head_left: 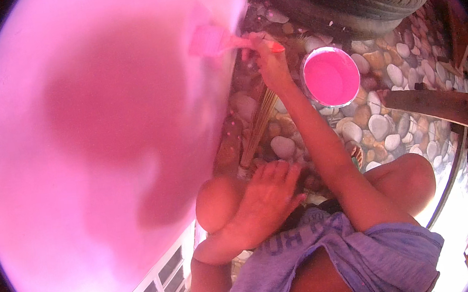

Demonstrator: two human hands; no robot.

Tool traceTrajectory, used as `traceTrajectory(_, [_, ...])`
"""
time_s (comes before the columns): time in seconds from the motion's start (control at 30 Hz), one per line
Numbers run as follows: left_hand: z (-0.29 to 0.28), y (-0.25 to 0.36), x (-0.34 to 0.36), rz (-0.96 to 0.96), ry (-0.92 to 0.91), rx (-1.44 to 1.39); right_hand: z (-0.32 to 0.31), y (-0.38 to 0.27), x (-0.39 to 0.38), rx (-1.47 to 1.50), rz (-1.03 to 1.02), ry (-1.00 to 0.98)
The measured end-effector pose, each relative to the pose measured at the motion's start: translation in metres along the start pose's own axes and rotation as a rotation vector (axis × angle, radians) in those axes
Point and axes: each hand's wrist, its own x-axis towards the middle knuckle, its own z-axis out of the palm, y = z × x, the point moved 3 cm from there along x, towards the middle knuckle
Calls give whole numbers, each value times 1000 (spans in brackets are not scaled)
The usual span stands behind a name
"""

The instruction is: The person dips a paintbrush into a paint bucket and applies paint to a wall.

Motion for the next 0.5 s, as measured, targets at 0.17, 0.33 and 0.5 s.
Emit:
traceTrajectory(0.17, [1, 1, 2, 12, 7, 15, 0, 38, -4, 325, 161, 134])
traceTrajectory(0.33, [3, 5, 7, 5, -6, 5, -77, 87, -19, -261, 146, 113])
traceTrajectory(0.5, [2, 0, 0, -9, 13, -9, -18, 53, -33, -230, 24, 40])
